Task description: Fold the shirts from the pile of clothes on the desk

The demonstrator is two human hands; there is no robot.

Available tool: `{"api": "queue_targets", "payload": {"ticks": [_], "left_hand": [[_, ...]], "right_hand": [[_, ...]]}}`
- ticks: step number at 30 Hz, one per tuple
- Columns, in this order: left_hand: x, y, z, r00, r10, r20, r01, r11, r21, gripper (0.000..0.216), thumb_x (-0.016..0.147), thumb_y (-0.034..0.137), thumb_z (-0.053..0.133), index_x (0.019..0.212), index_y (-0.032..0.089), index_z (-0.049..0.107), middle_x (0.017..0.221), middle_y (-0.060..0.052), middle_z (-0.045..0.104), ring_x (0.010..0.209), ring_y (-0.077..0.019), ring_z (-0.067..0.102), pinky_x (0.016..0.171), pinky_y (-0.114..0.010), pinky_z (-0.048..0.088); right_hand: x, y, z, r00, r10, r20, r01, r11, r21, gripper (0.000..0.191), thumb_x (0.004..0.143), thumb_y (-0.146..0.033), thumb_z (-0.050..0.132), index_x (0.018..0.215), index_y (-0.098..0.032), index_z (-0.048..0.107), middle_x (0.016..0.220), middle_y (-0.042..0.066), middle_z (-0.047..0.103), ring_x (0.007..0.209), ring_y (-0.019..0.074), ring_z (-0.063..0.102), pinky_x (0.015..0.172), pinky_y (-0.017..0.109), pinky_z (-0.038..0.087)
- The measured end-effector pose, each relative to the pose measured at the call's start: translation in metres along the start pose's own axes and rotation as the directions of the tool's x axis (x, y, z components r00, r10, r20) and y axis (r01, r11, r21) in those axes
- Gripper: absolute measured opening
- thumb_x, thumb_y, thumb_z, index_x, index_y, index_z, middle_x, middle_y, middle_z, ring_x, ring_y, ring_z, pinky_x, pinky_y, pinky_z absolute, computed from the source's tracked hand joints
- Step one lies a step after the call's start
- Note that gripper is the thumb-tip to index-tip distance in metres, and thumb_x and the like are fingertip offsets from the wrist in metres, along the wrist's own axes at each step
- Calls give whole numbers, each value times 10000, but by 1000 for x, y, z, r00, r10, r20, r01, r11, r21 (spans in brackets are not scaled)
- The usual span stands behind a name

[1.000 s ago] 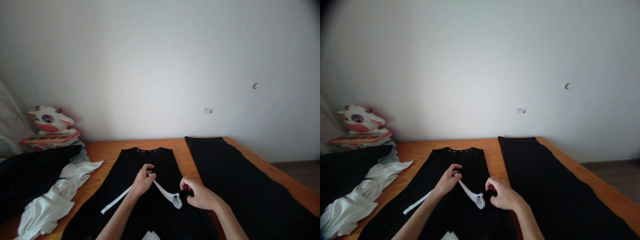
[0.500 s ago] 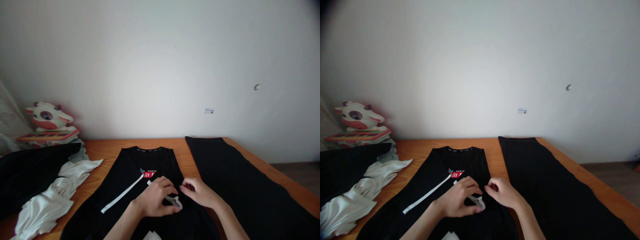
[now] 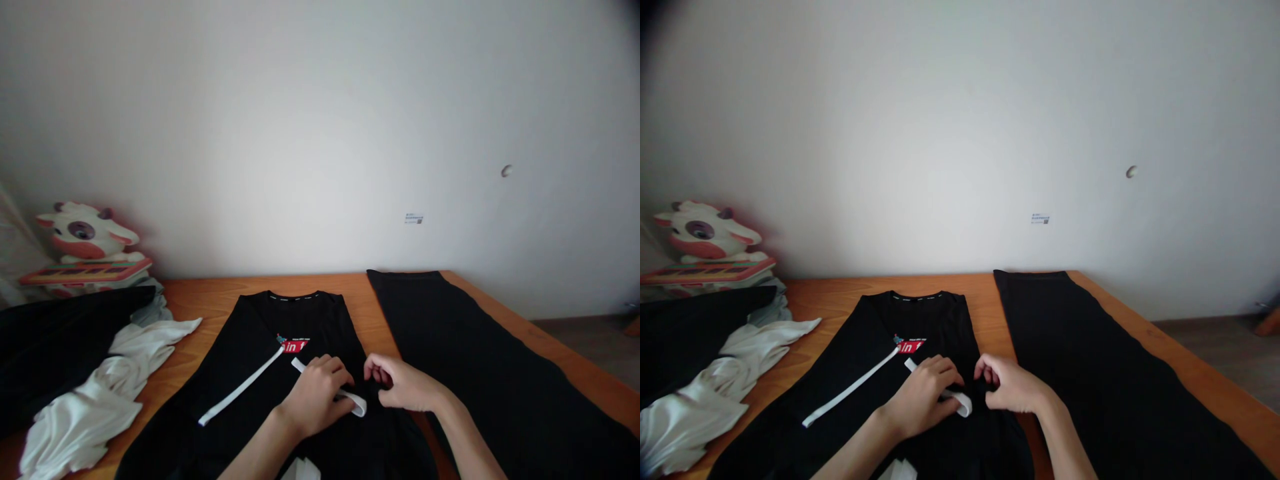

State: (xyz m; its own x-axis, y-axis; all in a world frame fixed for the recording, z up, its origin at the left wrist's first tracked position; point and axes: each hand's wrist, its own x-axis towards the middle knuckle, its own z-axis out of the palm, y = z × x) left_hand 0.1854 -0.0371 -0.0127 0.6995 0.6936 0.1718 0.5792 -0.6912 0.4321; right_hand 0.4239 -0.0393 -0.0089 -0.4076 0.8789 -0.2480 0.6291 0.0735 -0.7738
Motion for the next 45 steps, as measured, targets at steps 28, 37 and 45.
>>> {"api": "queue_targets", "payload": {"ticks": [28, 37, 45], "left_hand": [[-6, 5, 7, 998, 59, 6, -60, 998, 20, 427, 996, 424, 487, 1385, 273, 577, 1499, -101, 525, 1388, -309, 467, 1167, -506, 354], [-9, 9, 7, 988, 120, 99, -123, 992, 32, 611, 984, 588, 442, 1490, 248, 491, 1601, -134, 410, 1483, -355, 353, 1214, -590, 254], [-11, 7, 8, 981, 175, 87, -177, 984, 15, 558, 1039, 510, 338, 1492, 215, 472, 1592, -123, 431, 1484, -326, 357, 1225, -572, 248]], "right_hand": [[9, 1, 5, 981, -68, -183, 44, 990, -132, 438, 959, -553, 498, 733, -201, 627, 679, -21, 587, 668, 146, 548, 622, 261, 362], [56, 7, 8, 757, -319, -570, 150, 934, -324, 226, 995, -354, 414, 1010, -240, 608, 1002, 61, 699, 858, 195, 663, 819, 321, 502], [137, -36, -18, 866, -320, -385, 57, 827, -559, 387, 943, -54, 412, 1242, -214, 598, 1292, 87, 661, 1160, 195, 636, 1000, 310, 451]]}}
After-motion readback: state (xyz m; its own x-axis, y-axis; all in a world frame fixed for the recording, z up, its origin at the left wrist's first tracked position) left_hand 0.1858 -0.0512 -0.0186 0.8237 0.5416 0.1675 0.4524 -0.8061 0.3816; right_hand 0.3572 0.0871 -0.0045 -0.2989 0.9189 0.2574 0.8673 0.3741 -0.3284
